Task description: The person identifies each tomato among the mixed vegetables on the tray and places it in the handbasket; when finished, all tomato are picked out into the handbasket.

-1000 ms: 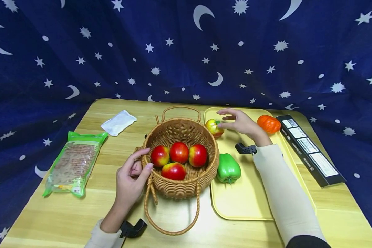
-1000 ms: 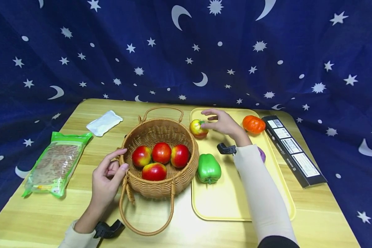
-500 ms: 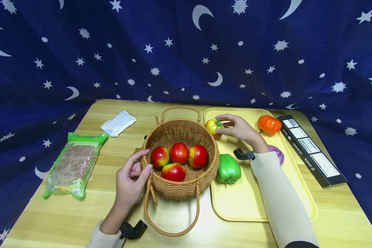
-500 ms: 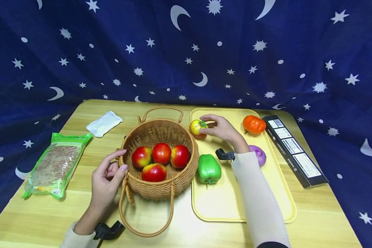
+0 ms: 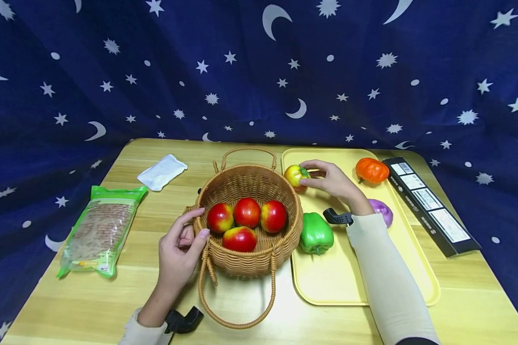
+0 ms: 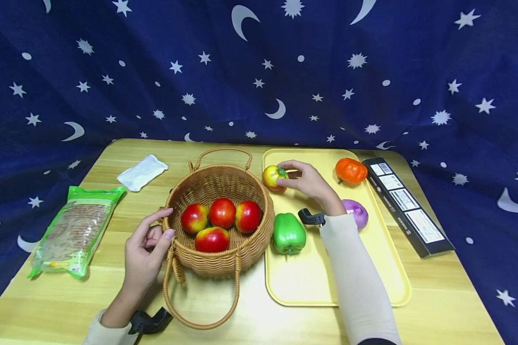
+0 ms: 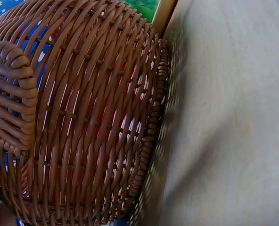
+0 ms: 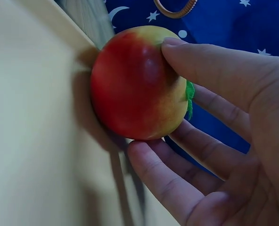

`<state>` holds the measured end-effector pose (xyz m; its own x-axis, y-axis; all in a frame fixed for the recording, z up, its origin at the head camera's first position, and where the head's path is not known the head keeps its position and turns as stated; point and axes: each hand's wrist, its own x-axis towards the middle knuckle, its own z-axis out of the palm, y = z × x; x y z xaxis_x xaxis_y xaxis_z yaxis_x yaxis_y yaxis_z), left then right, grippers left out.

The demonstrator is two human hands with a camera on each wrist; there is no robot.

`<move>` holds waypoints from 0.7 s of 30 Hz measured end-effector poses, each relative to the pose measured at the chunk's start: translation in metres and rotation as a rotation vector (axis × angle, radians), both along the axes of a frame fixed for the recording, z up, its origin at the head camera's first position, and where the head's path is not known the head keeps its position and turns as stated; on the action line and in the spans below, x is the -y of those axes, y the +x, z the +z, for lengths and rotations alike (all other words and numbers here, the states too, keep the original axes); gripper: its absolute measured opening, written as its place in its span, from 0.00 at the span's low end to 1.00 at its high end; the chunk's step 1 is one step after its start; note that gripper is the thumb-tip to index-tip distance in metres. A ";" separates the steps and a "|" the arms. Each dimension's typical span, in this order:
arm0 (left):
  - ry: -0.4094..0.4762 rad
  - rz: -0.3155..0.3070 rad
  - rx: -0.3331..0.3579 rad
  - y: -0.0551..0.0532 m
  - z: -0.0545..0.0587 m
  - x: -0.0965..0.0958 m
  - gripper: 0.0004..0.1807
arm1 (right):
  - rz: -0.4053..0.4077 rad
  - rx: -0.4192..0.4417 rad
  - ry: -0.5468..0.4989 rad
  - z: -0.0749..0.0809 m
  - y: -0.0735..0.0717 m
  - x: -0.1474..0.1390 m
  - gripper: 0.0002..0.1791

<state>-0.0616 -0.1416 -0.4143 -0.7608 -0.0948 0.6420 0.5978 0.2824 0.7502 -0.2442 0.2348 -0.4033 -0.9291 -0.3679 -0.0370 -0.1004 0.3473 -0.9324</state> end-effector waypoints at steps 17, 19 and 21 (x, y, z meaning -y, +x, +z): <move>0.004 -0.008 -0.010 0.000 0.004 0.000 0.25 | -0.024 0.011 -0.047 0.006 0.004 -0.001 0.28; 0.005 -0.009 -0.011 0.000 0.004 0.000 0.25 | -0.028 0.009 -0.047 0.009 0.006 -0.001 0.28; 0.007 -0.011 -0.010 0.000 0.003 0.000 0.25 | -0.037 -0.004 -0.031 0.012 0.008 -0.001 0.29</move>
<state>-0.0614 -0.1413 -0.4115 -0.7555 -0.0911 0.6487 0.6081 0.2709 0.7462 -0.2367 0.2360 -0.3918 -0.9421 -0.3346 -0.0223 -0.0920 0.3218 -0.9423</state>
